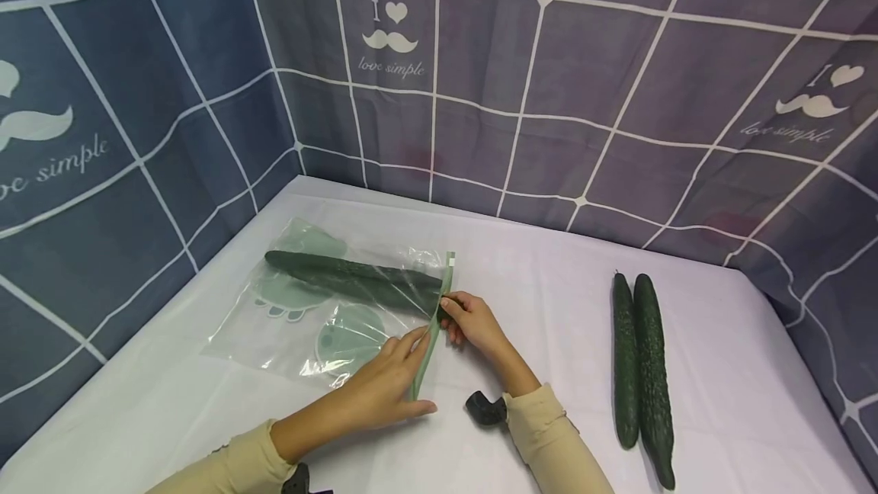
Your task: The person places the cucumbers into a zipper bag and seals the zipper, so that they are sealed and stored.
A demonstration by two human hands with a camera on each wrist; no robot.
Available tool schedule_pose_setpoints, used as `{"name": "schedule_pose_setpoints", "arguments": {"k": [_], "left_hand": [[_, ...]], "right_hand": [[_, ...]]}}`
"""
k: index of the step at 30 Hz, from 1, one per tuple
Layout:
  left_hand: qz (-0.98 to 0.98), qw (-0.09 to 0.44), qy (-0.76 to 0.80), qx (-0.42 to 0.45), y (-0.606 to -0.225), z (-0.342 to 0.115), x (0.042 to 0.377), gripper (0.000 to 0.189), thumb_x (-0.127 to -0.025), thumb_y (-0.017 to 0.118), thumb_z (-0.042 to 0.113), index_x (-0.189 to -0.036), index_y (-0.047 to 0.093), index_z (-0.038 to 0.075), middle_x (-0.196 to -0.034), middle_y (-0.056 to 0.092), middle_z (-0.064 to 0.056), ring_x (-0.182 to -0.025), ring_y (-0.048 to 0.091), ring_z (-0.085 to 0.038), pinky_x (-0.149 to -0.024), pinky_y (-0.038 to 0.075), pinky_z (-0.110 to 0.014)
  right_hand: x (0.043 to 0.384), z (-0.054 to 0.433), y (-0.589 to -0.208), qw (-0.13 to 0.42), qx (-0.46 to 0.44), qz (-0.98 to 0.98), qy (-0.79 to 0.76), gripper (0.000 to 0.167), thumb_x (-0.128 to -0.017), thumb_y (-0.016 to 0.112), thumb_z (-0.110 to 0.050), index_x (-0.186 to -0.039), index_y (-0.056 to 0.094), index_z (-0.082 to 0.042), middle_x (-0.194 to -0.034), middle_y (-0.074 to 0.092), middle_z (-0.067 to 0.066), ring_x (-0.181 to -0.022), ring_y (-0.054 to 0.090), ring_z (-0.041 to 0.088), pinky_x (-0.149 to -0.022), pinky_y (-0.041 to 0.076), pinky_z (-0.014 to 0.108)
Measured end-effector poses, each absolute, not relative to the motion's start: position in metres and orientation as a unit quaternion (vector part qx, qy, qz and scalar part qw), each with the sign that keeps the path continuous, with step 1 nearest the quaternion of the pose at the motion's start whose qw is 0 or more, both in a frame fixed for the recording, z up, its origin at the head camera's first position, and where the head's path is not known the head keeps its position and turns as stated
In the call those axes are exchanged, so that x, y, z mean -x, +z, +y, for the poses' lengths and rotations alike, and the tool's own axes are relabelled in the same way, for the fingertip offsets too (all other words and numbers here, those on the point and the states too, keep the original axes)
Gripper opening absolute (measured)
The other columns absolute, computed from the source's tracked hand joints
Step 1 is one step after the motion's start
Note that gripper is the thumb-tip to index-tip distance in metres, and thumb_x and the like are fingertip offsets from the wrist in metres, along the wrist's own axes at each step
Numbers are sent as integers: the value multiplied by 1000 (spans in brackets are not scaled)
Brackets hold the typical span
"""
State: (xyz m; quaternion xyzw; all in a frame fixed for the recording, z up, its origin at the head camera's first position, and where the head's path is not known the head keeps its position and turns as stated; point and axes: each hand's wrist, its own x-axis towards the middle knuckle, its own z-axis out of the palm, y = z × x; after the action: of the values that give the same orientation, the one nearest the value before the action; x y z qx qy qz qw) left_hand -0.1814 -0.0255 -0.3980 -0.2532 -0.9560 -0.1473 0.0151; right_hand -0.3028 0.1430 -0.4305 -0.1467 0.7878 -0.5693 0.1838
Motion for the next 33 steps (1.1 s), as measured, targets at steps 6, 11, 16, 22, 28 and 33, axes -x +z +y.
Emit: {"name": "schedule_pose_setpoints", "arguments": {"k": [6, 11, 16, 22, 28, 33], "left_hand": [[-959, 24, -143, 244, -399, -26, 183, 90, -74, 68, 51, -138, 33, -2, -143, 33, -15, -105, 47, -25, -73, 50, -27], [-960, 29, -147, 238, -399, -27, 186, 90, -74, 68, 50, -138, 34, -3, -143, 33, -16, -107, 46, -25, -75, 50, -29], [-960, 25, -149, 235, -399, -27, 186, 89, -74, 68, 50, -138, 34, -3, -144, 32, -15, -111, 45, -26, -79, 50, -31], [-958, 22, -152, 241, -398, -28, 186, 90, -75, 67, 51, -138, 33, -3, -144, 31, -15, -107, 46, -24, -75, 50, -27], [-959, 29, -137, 245, -398, -29, 185, 88, -74, 68, 50, -136, 37, -4, -143, 33, -15, -106, 48, -25, -75, 50, -27], [-959, 13, -138, 247, -397, -31, 186, 87, -75, 67, 50, -136, 37, -3, -143, 33, -14, -108, 48, -26, -79, 50, -30]], "right_hand": [[291, 142, -411, 169, 168, 810, -536, 37, -97, 44, -19, -123, 47, 6, -79, 59, 21, -48, 49, 16, -43, 43, 29], [302, 160, -416, 181, 213, 805, -523, 41, -94, 49, -19, -126, 44, 6, -80, 57, 20, -53, 52, 16, -46, 45, 30], [312, 184, -425, 181, 234, 801, -521, 41, -88, 59, -11, -123, 46, 6, -84, 60, 21, -56, 52, 14, -47, 42, 28], [311, 184, -425, 135, 248, 832, -478, 25, -84, 64, -15, -104, 61, -1, -81, 64, 15, -60, 56, 16, -47, 44, 27], [308, 173, -428, 129, 300, 825, -461, 19, -85, 63, -14, -99, 58, -3, -111, 63, 17, -95, 63, 28, -75, 53, 32], [308, 167, -428, 160, 365, 823, -405, 18, -85, 63, -15, -96, 49, -10, -132, 49, 18, -121, 47, 35, -95, 41, 48]]}}
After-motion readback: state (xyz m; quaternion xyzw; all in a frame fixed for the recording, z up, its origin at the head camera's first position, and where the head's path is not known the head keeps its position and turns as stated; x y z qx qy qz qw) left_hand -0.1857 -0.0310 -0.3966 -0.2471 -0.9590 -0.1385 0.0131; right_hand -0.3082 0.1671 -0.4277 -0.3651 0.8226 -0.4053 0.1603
